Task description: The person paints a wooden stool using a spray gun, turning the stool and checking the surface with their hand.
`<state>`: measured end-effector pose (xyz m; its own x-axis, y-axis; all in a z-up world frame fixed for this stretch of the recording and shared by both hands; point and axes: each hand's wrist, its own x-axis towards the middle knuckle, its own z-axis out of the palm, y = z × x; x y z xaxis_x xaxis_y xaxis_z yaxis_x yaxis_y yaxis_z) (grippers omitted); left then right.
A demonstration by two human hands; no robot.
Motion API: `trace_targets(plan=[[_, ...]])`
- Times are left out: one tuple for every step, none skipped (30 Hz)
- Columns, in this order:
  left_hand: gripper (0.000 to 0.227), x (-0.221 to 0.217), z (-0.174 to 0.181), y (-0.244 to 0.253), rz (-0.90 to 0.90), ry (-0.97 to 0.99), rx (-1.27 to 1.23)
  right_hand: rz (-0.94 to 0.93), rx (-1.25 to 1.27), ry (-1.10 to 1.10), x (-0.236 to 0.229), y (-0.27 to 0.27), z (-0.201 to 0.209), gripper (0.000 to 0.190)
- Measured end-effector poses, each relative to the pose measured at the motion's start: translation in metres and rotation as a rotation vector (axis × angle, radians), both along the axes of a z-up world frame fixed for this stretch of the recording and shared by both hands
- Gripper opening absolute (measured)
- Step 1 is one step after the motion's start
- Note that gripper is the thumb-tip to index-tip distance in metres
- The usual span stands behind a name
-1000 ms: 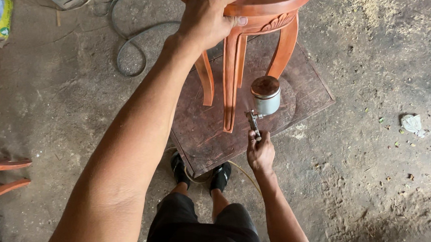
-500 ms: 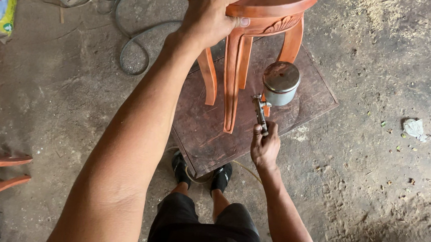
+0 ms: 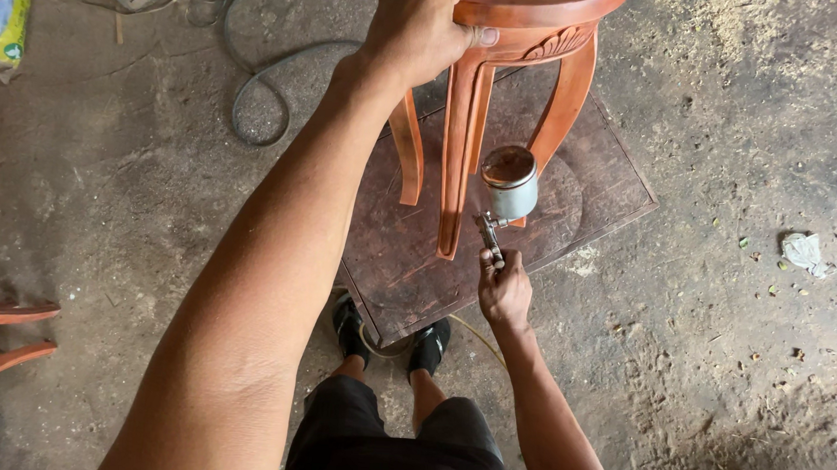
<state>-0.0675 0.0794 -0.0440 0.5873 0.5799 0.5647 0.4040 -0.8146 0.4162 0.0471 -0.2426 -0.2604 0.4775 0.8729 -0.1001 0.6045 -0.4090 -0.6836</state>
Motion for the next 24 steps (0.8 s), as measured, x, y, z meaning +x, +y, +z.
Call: trace_targets(plan=[[0.05, 0.0, -0.001, 0.001, -0.009, -0.015, 0.004, -0.002, 0.026, 0.0, 0.0, 0.001, 0.002, 0.059], [0.051, 0.001, -0.001, 0.002, 0.0, -0.014, 0.017, -0.003, 0.051, -0.001, -0.001, 0.002, 0.004, 0.06], [0.052, 0.003, -0.002, 0.003, 0.009, -0.014, 0.029, -0.01, 0.052, 0.028, 0.0, 0.003, 0.007, 0.061], [0.052, 0.004, -0.003, 0.003, 0.018, -0.015, 0.041, -0.017, 0.053, 0.058, 0.001, 0.006, 0.01, 0.062], [0.051, 0.006, -0.004, 0.004, 0.016, -0.011, -0.015, -0.024, 0.055, 0.086, 0.002, 0.01, 0.014, 0.063], [0.05, 0.007, -0.005, 0.005, 0.014, -0.007, -0.07, -0.03, 0.076, 0.086, 0.004, 0.014, 0.019, 0.064], [0.049, 0.007, -0.005, 0.006, 0.012, -0.003, -0.124, -0.035, 0.098, 0.087, 0.004, 0.019, 0.023, 0.065], [0.049, 0.007, -0.005, 0.006, 0.012, 0.007, -0.085, -0.04, 0.12, 0.088, 0.004, 0.024, 0.028, 0.066], [0.049, 0.008, -0.004, 0.007, 0.012, 0.015, -0.045, -0.047, 0.135, 0.093, 0.005, 0.03, 0.034, 0.067], [0.049, 0.009, -0.003, 0.008, 0.011, 0.024, -0.004, -0.054, 0.15, 0.099, 0.006, 0.035, 0.04, 0.067], [0.051, 0.01, -0.002, 0.008, 0.012, 0.011, 0.0, -0.063, 0.165, 0.104, 0.007, 0.039, 0.045, 0.067], [0.053, 0.01, -0.001, 0.009, 0.013, -0.003, 0.005, -0.068, 0.194, 0.107, 0.007, 0.044, 0.051, 0.067], [0.054, 0.011, 0.001, 0.01, 0.013, -0.015, 0.01, -0.073, 0.224, 0.11, 0.007, 0.049, 0.056, 0.067], [0.055, 0.013, 0.002, 0.011, 0.014, -0.009, 0.034, -0.078, 0.254, 0.113, 0.008, 0.054, 0.062, 0.067], [0.055, 0.012, 0.003, 0.011, 0.018, 0.001, 0.057, -0.079, 0.279, 0.126, 0.01, 0.058, 0.067, 0.067], [0.055, 0.011, 0.004, 0.012, 0.023, 0.01, 0.079, -0.081, 0.303, 0.139, 0.011, 0.062, 0.071, 0.067], [0.053, 0.011, 0.004, 0.012, 0.014, 0.011, 0.072, -0.083, 0.325, 0.152, 0.012, 0.065, 0.075, 0.067], [0.051, 0.011, 0.004, 0.013, 0.005, 0.012, 0.064, -0.091, 0.332, 0.171, 0.013, 0.069, 0.077, 0.067], [0.049, 0.012, 0.004, 0.013, -0.003, 0.012, 0.056, -0.098, 0.337, 0.189, 0.014, 0.072, 0.079, 0.067], [0.049, 0.013, 0.004, 0.014, -0.008, 0.008, 0.05, -0.106, 0.343, 0.207, 0.015, 0.074, 0.08, 0.067], [0.049, 0.014, 0.004, 0.016, -0.012, 0.003, 0.045, -0.103, 0.344, 0.19, 0.016, 0.075, 0.081, 0.068], [0.049, 0.015, 0.004, 0.016, -0.016, -0.002, 0.04, -0.1, 0.346, 0.172, 0.017, 0.075, 0.081, 0.069], [0.048, 0.016, 0.004, 0.017, -0.017, 0.003, 0.032, -0.097, 0.351, 0.154, 0.018, 0.076, 0.08, 0.07], [0.047, 0.017, 0.004, 0.018, -0.018, 0.007, 0.024, -0.104, 0.309, 0.134, 0.019, 0.075, 0.079, 0.07]])
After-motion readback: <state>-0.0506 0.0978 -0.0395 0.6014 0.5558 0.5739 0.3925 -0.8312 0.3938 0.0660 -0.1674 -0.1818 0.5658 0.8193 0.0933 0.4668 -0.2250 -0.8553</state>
